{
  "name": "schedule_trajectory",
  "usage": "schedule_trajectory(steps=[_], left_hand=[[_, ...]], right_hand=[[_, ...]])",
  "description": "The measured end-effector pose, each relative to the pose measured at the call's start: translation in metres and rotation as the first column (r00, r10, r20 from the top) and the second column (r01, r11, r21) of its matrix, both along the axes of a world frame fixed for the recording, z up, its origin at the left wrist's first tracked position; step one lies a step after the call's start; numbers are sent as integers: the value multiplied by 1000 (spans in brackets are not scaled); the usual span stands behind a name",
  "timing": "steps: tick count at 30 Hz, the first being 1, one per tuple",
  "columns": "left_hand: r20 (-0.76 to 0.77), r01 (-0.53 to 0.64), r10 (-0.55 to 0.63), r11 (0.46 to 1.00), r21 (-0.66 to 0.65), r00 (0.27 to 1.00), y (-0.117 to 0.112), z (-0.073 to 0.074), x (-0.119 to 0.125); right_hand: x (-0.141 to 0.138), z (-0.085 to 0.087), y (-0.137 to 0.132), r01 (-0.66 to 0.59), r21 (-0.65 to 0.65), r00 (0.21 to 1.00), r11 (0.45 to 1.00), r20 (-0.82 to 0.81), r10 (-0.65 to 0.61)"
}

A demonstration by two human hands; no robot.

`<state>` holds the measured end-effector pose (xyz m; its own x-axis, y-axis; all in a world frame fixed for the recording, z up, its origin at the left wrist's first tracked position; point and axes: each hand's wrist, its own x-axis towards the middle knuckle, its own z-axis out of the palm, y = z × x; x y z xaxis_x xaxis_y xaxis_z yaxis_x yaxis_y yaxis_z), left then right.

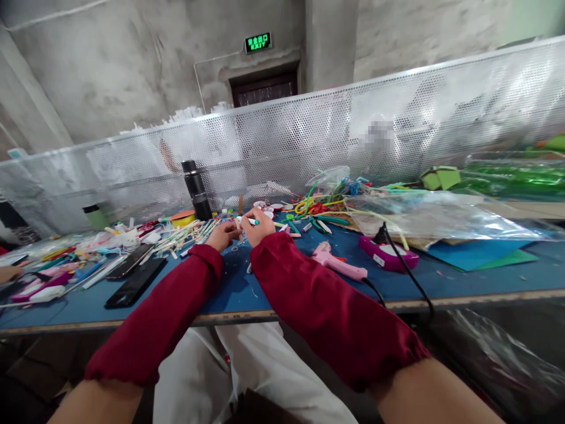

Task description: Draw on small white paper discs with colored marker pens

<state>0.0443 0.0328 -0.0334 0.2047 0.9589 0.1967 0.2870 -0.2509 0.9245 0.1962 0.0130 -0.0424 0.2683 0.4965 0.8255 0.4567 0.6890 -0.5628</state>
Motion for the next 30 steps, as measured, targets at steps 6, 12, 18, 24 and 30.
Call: schedule_trajectory(steps=[6, 12, 18, 24, 30], left_hand=[[19, -1, 2, 1000, -9, 1000, -2, 1, 0], [-2, 8, -8, 1000, -6, 1000, -5, 3, 1], [-36, -9, 9, 1000, -2, 999, -9, 6, 2], [-20, -16, 17, 1000, 6, 1000, -6, 4, 0], [-13, -4, 4, 1000, 4, 1000, -5, 2, 1]], right_hand=[[0, -1, 0, -20, -4, 1000, 1000, -14, 20], [-1, -3, 1, -32, -21, 999, 999, 11, 32], [-1, -2, 1, -13, -18, 1000, 1000, 10, 13], [0, -1, 1, -3, -30, 1000, 1000, -25, 2], [-1, -3, 2, -16, -13, 1000, 1000, 11, 16]])
